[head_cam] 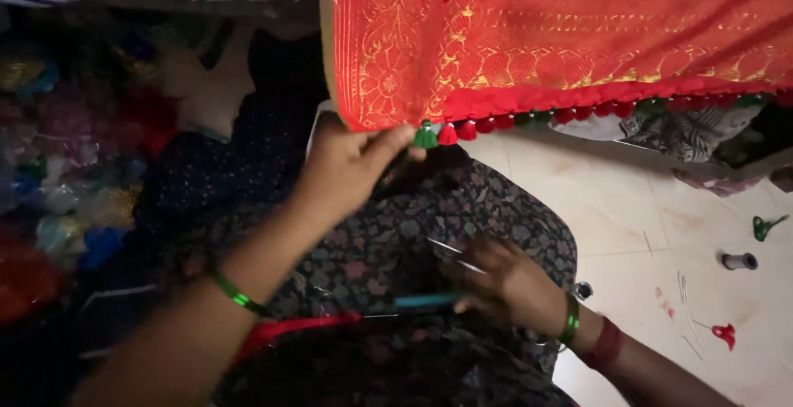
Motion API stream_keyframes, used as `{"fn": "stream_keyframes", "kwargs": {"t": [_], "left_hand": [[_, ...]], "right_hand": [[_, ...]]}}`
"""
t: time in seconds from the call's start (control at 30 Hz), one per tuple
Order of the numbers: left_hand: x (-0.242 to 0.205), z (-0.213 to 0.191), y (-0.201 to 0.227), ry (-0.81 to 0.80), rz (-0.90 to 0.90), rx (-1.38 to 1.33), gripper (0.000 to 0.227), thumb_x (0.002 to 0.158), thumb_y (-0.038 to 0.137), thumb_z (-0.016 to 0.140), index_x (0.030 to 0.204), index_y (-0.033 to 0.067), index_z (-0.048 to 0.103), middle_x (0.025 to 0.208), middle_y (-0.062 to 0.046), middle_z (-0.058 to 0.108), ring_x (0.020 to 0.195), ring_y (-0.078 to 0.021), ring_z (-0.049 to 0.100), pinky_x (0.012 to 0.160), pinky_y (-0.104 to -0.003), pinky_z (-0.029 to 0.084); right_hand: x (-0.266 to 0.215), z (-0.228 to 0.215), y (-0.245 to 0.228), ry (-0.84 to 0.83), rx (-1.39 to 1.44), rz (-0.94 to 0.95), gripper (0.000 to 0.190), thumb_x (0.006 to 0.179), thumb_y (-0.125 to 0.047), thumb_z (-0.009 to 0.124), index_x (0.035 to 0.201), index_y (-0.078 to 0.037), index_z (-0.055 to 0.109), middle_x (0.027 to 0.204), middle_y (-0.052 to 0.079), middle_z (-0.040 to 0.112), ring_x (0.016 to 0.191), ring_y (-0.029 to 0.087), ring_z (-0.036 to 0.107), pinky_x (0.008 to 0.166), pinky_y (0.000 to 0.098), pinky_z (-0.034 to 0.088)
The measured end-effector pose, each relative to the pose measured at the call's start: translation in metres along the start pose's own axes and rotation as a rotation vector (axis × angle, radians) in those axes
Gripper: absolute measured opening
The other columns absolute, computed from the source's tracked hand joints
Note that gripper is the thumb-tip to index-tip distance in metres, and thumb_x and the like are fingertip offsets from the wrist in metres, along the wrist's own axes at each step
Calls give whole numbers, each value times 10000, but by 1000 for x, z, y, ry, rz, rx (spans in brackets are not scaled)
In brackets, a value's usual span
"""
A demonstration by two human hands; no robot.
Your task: Attaching decorative tassels and green/red border elements to a red saree using a needle, thread, and glue.
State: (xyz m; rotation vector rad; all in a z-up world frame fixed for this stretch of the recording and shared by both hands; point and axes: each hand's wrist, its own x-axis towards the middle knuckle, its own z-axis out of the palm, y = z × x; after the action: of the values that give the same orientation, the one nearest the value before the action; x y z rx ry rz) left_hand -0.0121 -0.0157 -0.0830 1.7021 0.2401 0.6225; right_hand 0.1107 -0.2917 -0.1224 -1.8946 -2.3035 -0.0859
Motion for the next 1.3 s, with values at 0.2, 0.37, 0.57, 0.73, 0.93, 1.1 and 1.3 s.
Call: {"fn": "stream_keyframes", "kwargs": {"t": [0.2, 0.37, 0.57, 0.73, 0.93, 1.1, 1.3], "left_hand": [[-32, 30, -17, 107, -85, -251, 229, 1022, 174, 629, 1072, -18, 745, 873, -50, 784, 810, -87, 731, 786, -239, 585], [-34, 24, -23, 143, -65, -182, 227, 985, 190, 683, 1021, -18, 763, 842, -47, 785, 786, -92, 726, 753, -241, 574], [-7, 1, 15, 206, 175, -82, 266, 922, 207, 742, 1085, 3, 689, 960, -2, 737, 863, -57, 699, 751, -232, 556], [11, 18, 0, 123, -36, -395, 230, 918, 153, 742, 1072, -17, 742, 940, 5, 764, 814, -63, 692, 754, -246, 565], [4, 30, -44, 165, -99, -468, 227, 962, 174, 696, 1096, -3, 743, 990, -7, 766, 905, -56, 688, 826, -221, 554], [-9, 17, -39, 196, -104, -67, 248, 928, 199, 759, 1013, -34, 767, 908, -46, 760, 834, -94, 677, 763, -251, 539], [7, 13, -19, 136, -52, -231, 244, 957, 196, 678, 1099, 1, 713, 949, 21, 750, 830, -79, 707, 742, -235, 568]], "right_hand": [[88, 6, 29, 417, 1395, 500, 412, 999, -313, 687, 1301, -48, 597, 1239, 53, 681, 1092, 178, 644, 925, 355, 531], [155, -12, 21, 557, 2150, 115, 271, 1190, -219, 667, 1165, 45, 618, 988, 109, 662, 830, 187, 624, 741, 332, 504], [160, 15, 11, 903, 1445, 786, 180, 994, -146, 615, 1048, 16, 668, 941, 92, 633, 821, 176, 577, 703, 322, 468], [146, 40, 10, 952, 645, 563, 129, 1050, -102, 640, 1100, 11, 676, 1170, 63, 600, 1089, 185, 594, 966, 300, 483], [150, 40, 38, 811, 1484, 490, 424, 998, -153, 677, 1359, 10, 527, 1256, 78, 643, 1157, 198, 613, 1019, 361, 502], [181, -13, 16, 919, 1763, 452, 406, 1017, -158, 639, 1375, -2, 529, 1267, 68, 659, 1166, 185, 635, 1028, 366, 513], [161, 32, 23, 1006, 1581, 604, 241, 1083, -144, 588, 1226, 36, 658, 1126, 83, 710, 1009, 158, 654, 899, 334, 528]]}}
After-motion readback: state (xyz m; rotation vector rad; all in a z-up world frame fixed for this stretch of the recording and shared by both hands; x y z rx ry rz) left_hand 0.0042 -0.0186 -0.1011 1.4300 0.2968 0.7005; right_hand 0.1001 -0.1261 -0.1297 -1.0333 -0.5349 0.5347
